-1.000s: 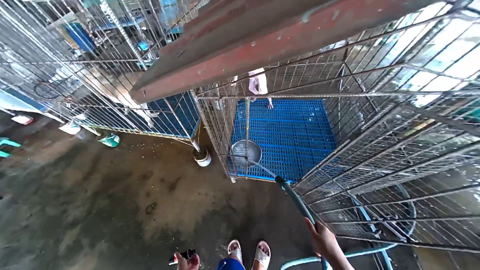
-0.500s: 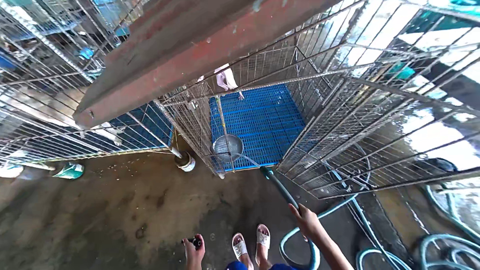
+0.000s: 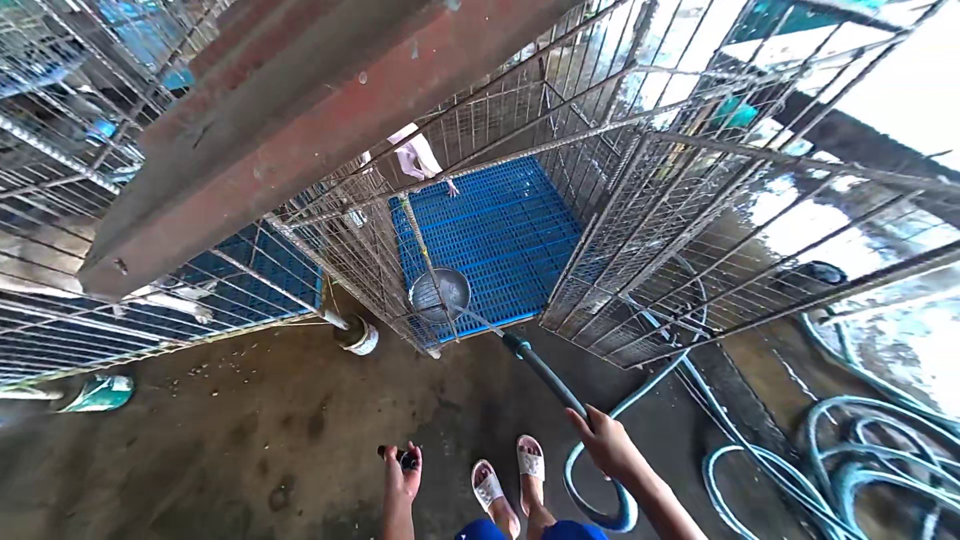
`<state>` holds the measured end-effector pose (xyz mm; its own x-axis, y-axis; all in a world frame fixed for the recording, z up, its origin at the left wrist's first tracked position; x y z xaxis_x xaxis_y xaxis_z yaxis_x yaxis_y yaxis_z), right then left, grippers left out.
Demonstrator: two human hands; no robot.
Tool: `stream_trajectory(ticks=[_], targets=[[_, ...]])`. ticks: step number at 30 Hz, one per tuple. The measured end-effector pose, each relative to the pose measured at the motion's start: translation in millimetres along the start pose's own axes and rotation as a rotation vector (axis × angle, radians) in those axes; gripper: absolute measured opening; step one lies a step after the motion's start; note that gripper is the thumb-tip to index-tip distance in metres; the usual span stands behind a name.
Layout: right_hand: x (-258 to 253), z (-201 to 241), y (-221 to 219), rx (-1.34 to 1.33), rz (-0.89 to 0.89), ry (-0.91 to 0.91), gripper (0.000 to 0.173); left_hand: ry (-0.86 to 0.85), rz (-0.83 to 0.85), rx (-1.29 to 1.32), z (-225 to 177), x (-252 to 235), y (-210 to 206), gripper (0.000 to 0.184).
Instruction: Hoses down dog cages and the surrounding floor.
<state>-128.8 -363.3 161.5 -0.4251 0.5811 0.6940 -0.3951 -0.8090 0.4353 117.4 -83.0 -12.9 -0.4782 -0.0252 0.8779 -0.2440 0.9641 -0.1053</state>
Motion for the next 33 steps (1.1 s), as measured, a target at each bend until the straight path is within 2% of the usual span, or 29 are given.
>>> stream_trajectory(ticks=[8,12,24,30,33], targets=[[10.0,-6.0,-3.7,-0.018,-0.014,-0.002,0.047,0.022,0.049,-0.125,0.1,3.1,-28.1,0.03],[15.0,-11.6,-6.9,-0.028,-0.012,-0.023,0.048,0.037,0.067,-0.167,5.3,4.2,-34.0,0.027],[27.1,-23.6,-11.9,-0.011,-0.003,-0.031,0.047,0.048,0.05,-0.177,17.7,-3.9,-12.9,0.029],[28.5,-37.3,-11.4,-0.067,-0.141,-0.11,0.048,0.075,0.062,-0.166,29.1,-8.0,-7.8,0.019],[28.8,-45.5,-14.8,-0.085,-0.2,-0.115,0.047,0.107,0.096,-0.16,41.0,-4.5,-25.7,0.028]])
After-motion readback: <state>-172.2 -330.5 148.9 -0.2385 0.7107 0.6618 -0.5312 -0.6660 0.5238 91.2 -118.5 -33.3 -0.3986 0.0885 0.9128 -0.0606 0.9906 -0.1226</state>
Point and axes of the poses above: each hand's wrist, its own x-axis away from the middle knuckle, its own y-axis out of the back of the hand, z = x × y, the point moved 2 cm from there along -x, towards the middle knuckle, and after that the axes turned 8 degrees about -x, right-handed, at the moved point
